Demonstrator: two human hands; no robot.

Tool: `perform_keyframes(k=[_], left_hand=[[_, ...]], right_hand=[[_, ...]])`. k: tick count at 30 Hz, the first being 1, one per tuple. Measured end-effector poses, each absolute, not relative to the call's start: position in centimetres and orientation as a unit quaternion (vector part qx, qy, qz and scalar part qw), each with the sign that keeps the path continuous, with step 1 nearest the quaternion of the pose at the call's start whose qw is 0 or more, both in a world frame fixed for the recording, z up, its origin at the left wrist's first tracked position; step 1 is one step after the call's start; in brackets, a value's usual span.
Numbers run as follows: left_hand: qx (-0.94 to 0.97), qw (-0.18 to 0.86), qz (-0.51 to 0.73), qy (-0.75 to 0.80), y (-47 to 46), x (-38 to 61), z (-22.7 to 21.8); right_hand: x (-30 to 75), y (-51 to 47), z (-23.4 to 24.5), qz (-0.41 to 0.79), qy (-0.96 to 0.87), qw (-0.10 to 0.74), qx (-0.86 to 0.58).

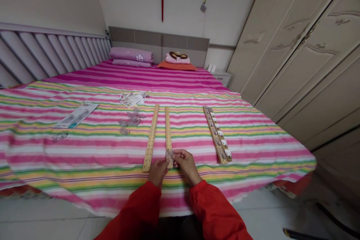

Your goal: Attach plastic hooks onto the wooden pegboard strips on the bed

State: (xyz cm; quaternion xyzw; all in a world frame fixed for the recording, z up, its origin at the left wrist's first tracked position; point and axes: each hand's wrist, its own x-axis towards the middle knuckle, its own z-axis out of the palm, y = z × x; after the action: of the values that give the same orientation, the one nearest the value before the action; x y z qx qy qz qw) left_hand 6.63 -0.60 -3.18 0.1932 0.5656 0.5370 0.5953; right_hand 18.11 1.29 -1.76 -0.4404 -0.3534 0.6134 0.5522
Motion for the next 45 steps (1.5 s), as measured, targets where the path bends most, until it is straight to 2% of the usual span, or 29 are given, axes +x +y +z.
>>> perform_keyframes(k=[8,16,22,27,32,38,42,45], left_hand=[[0.242,0.592,0.523,0.564,-0.5,6.2,-3.1],[0.231,0.585,0.54,0.559,-0.3,6.4,-3.5],[0.257,0.585,0.52,0.567,-0.3,6.2,-4.2],[0.204,0.633,0.527,0.528,-0.7,6.4,-4.5],[0.202,0.637,0.537,0.515,-0.9,6.3,-4.0],[0.278,0.592,0.548,0.521,-2.0,5.4,-3.2],[0.355,0.497,0.577,0.542,-3.3,4.9,-1.0],[0.408,0.477,0.554,0.547,-3.4,4.5,1.0]], right_hand=[[17.5,1.0,-2.3,0.576,-0.349,0.557,-0.485],[16.7,-0.4,-2.9,0.621,-0.348,0.491,-0.502],[16.7,0.1,-3.0,0.541,-0.356,0.575,-0.499],[16.8,0.1,-2.9,0.555,-0.346,0.577,-0.488],[16.8,-0.2,-1.8,0.565,-0.36,0.578,-0.466],[19.1,0.5,0.0,0.583,-0.381,0.571,-0.435],[21.0,1.1,0.7,0.597,-0.423,0.523,-0.438],[21.4,1.0,1.5,0.608,-0.476,0.48,-0.416]])
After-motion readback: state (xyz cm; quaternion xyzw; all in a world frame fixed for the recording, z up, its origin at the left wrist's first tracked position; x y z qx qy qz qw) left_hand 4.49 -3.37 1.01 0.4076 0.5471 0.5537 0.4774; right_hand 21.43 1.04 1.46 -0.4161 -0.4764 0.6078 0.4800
